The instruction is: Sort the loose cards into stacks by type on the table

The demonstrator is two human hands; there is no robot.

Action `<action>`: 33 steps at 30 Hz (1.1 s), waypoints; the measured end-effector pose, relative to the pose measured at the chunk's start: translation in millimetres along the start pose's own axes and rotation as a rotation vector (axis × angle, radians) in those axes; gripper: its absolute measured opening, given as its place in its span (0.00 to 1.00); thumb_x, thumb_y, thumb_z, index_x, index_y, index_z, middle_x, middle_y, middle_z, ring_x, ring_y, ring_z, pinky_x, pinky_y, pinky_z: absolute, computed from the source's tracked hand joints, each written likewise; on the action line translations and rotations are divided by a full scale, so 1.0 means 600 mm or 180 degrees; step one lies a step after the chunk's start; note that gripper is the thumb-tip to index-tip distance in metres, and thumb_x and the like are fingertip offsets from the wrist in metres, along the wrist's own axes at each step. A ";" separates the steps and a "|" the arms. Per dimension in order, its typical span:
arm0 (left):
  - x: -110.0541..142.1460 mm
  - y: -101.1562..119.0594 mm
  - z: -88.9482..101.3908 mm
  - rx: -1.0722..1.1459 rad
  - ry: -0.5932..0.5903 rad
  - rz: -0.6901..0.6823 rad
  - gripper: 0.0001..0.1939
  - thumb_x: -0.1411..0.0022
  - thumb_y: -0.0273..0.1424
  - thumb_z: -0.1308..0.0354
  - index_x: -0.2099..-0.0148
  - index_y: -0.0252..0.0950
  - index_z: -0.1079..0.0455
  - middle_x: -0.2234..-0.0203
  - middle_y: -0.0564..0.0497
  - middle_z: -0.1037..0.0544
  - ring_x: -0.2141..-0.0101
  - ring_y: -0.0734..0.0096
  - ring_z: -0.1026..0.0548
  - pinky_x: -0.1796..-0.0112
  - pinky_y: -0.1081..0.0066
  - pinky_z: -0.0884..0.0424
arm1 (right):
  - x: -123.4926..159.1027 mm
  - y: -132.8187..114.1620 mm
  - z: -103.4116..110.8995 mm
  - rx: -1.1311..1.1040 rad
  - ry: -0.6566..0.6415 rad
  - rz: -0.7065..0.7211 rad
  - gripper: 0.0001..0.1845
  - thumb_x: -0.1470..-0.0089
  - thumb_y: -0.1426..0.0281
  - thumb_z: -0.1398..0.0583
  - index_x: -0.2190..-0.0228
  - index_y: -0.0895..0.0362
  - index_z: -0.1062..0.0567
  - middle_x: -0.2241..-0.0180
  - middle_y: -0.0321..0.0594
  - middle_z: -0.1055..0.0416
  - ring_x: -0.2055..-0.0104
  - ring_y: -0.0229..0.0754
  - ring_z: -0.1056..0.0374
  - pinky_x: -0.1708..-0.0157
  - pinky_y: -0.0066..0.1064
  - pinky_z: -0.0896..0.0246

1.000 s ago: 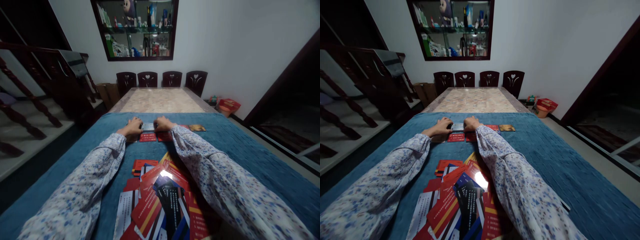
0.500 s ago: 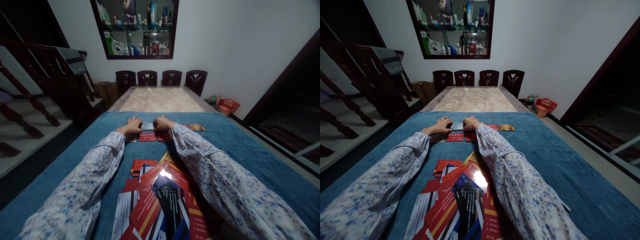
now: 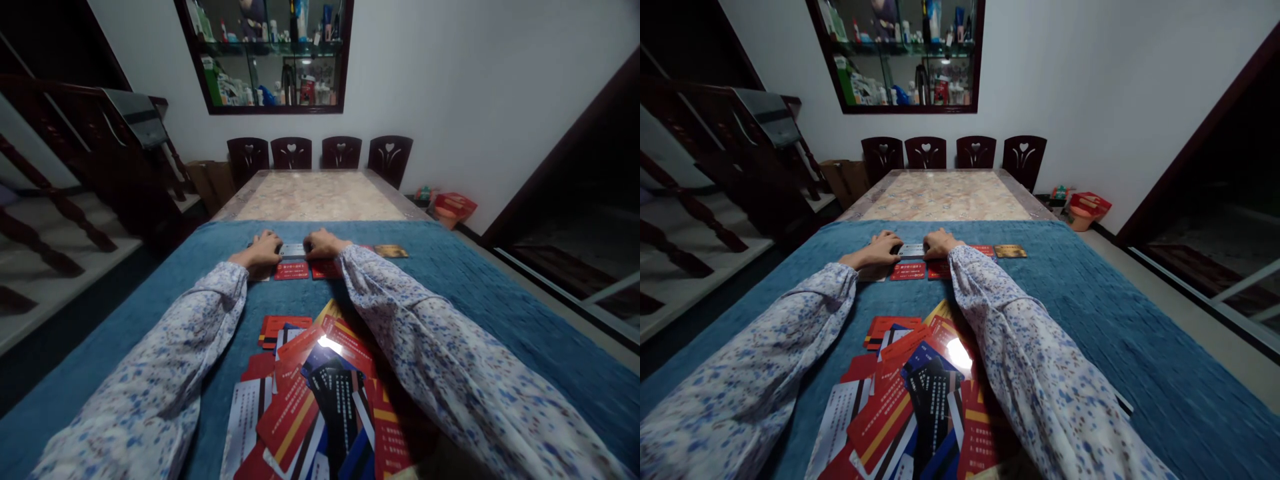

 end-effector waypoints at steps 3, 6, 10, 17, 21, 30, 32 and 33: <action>0.002 0.002 0.000 -0.0039 -0.0008 -0.0021 0.19 0.44 0.32 0.44 0.51 0.37 0.24 0.42 0.39 0.26 0.37 0.43 0.39 0.41 0.43 0.38 | 0.001 0.000 -0.001 0.0016 -0.0034 -0.0002 0.17 0.44 0.60 0.34 0.54 0.51 0.17 0.47 0.45 0.21 0.39 0.60 0.34 0.47 0.41 0.35; 0.006 0.002 0.002 -0.0053 -0.0010 -0.0008 0.21 0.44 0.31 0.44 0.48 0.36 0.24 0.41 0.38 0.28 0.36 0.43 0.40 0.41 0.43 0.38 | 0.004 -0.002 0.001 0.0111 -0.0031 0.0003 0.20 0.44 0.58 0.34 0.51 0.52 0.18 0.45 0.48 0.23 0.38 0.62 0.36 0.45 0.45 0.36; 0.013 0.004 0.009 0.0021 0.0092 -0.0045 0.25 0.43 0.31 0.44 0.43 0.35 0.26 0.40 0.37 0.29 0.36 0.42 0.40 0.42 0.43 0.38 | 0.014 -0.003 0.010 0.0153 0.0039 0.0009 0.29 0.44 0.57 0.33 0.43 0.53 0.23 0.39 0.53 0.28 0.35 0.65 0.40 0.43 0.51 0.38; 0.029 0.022 0.025 0.0161 0.0597 -0.0233 0.26 0.41 0.32 0.46 0.41 0.33 0.28 0.43 0.36 0.28 0.39 0.43 0.37 0.42 0.46 0.37 | 0.040 -0.005 0.038 -0.0012 0.0316 0.0098 0.32 0.42 0.58 0.34 0.38 0.50 0.27 0.41 0.49 0.27 0.36 0.60 0.40 0.43 0.48 0.41; 0.037 0.044 0.032 0.0329 0.0905 -0.0388 0.20 0.38 0.32 0.46 0.45 0.34 0.26 0.46 0.38 0.26 0.42 0.45 0.34 0.42 0.47 0.36 | 0.063 -0.007 0.053 0.0031 0.0449 0.0145 0.23 0.39 0.63 0.37 0.43 0.51 0.23 0.45 0.47 0.24 0.38 0.56 0.37 0.45 0.42 0.41; 0.047 0.103 0.035 0.0382 0.1224 -0.0660 0.08 0.34 0.28 0.48 0.61 0.35 0.27 0.62 0.42 0.25 0.56 0.54 0.29 0.52 0.57 0.31 | 0.125 0.018 0.068 0.0162 0.0627 -0.0005 0.15 0.36 0.67 0.41 0.52 0.52 0.19 0.52 0.43 0.18 0.50 0.48 0.26 0.56 0.32 0.40; 0.052 0.122 0.034 0.0382 0.1224 -0.0741 0.07 0.34 0.28 0.47 0.62 0.36 0.28 0.63 0.43 0.26 0.57 0.55 0.29 0.54 0.58 0.31 | 0.142 0.027 0.069 0.0229 0.0658 -0.0067 0.15 0.36 0.68 0.41 0.51 0.52 0.18 0.51 0.43 0.18 0.50 0.47 0.25 0.58 0.31 0.40; 0.055 0.132 0.033 0.0385 0.1227 -0.0776 0.07 0.34 0.29 0.47 0.63 0.36 0.28 0.63 0.43 0.26 0.58 0.56 0.29 0.54 0.59 0.31 | 0.151 0.031 0.069 0.0255 0.0650 -0.0094 0.15 0.36 0.68 0.41 0.51 0.52 0.18 0.51 0.43 0.18 0.51 0.47 0.25 0.59 0.31 0.40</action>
Point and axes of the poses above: each hand's wrist, its own x-axis away from the middle knuckle, its own z-axis out of the back of the hand, y = z × x, the point moved 8 cm from there along -x, towards the middle knuckle
